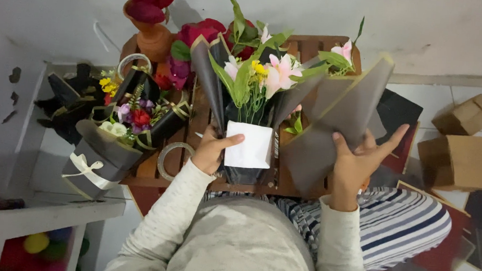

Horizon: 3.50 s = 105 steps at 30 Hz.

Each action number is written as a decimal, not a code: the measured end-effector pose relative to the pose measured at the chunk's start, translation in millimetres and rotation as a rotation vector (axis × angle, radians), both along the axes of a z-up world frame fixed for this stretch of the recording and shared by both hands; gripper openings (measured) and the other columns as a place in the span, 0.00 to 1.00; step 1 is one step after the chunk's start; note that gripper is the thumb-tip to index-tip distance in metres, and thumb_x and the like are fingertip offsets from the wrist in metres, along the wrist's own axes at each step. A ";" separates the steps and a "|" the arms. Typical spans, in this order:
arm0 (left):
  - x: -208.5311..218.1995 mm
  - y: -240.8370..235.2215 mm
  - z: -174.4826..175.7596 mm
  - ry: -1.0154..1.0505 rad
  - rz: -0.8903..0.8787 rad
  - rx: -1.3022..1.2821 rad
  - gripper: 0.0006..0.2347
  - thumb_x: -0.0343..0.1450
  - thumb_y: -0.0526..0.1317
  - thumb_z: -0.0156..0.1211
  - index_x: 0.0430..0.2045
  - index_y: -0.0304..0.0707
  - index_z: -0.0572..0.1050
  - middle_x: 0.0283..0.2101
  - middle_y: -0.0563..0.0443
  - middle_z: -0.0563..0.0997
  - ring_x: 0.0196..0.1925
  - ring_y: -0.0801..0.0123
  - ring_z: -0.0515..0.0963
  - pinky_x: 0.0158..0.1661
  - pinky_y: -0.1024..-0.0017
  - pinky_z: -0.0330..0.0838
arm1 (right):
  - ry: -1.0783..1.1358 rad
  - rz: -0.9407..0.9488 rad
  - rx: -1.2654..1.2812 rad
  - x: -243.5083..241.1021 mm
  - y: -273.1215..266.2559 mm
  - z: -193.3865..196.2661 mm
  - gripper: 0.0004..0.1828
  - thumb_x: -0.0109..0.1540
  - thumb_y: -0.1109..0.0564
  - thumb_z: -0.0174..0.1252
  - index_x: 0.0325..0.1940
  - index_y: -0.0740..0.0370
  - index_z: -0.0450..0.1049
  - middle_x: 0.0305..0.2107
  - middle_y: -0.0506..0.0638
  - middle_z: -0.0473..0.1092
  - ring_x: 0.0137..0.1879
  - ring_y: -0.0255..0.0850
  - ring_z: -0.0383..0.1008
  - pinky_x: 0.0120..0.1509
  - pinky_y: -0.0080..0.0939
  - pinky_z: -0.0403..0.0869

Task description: The person wraps a flower bouquet in black and gray paper, secures the base with white paper and tape, and adds a second layer of gray wrapping paper. They use scissors to cut tape and adjust the arrangement throughout the process.

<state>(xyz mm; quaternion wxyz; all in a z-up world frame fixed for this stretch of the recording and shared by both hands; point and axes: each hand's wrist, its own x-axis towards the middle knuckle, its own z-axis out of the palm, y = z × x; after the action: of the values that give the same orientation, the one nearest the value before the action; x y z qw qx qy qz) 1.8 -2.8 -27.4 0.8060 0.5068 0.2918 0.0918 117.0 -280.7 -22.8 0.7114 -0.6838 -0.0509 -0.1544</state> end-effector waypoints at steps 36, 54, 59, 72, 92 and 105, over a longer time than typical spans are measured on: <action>-10.7 24.2 18.1 -0.690 -0.392 -0.471 0.26 0.60 0.29 0.58 0.56 0.24 0.70 0.51 0.28 0.79 0.50 0.38 0.80 0.53 0.40 0.70 | -0.073 0.062 0.331 -41.9 53.1 65.9 0.61 0.61 0.71 0.73 0.82 0.43 0.38 0.60 0.57 0.69 0.64 0.40 0.73 0.71 0.43 0.75; 17.1 1.8 -34.9 -0.573 -0.286 -0.067 0.29 0.60 0.20 0.67 0.58 0.27 0.69 0.53 0.35 0.81 0.50 0.54 0.81 0.53 0.50 0.75 | 0.118 0.177 0.540 -60.1 70.9 81.7 0.32 0.63 0.61 0.65 0.69 0.51 0.61 0.52 0.45 0.69 0.51 0.31 0.67 0.54 0.35 0.72; 8.6 -10.6 -8.3 -0.471 -0.205 0.183 0.33 0.59 0.26 0.75 0.61 0.32 0.68 0.56 0.45 0.79 0.54 0.67 0.77 0.57 0.61 0.73 | -0.112 0.312 0.315 -62.5 71.7 85.1 0.42 0.67 0.61 0.60 0.78 0.52 0.45 0.70 0.52 0.56 0.75 0.42 0.54 0.81 0.55 0.56; -13.7 -38.1 105.0 -0.506 -0.193 0.820 0.47 0.62 0.52 0.77 0.71 0.36 0.51 0.72 0.31 0.56 0.74 0.41 0.54 0.72 0.41 0.44 | 0.014 0.330 0.273 -61.1 57.6 97.5 0.60 0.57 0.64 0.72 0.80 0.52 0.36 0.72 0.57 0.51 0.78 0.51 0.51 0.81 0.58 0.51; -8.3 -61.5 51.6 -0.434 -0.330 0.614 0.49 0.65 0.48 0.75 0.75 0.36 0.41 0.76 0.33 0.44 0.78 0.49 0.41 0.73 0.48 0.34 | -0.007 0.324 0.298 -35.1 31.2 11.7 0.71 0.58 0.64 0.73 0.80 0.37 0.21 0.78 0.60 0.39 0.83 0.57 0.40 0.82 0.62 0.49; 1.7 -7.2 12.8 -0.342 -0.494 0.410 0.47 0.53 0.43 0.84 0.68 0.42 0.57 0.68 0.41 0.63 0.70 0.57 0.59 0.69 0.53 0.49 | -0.053 0.346 0.325 -31.8 30.4 22.2 0.70 0.59 0.65 0.73 0.80 0.36 0.22 0.78 0.62 0.41 0.83 0.55 0.45 0.82 0.58 0.52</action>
<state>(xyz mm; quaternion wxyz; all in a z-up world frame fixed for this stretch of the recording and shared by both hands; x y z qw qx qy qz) 3.5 -10.0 -14.6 0.7228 0.6902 -0.0029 0.0345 85.2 -250.3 -0.6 0.8263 -0.5371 -0.1605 -0.0541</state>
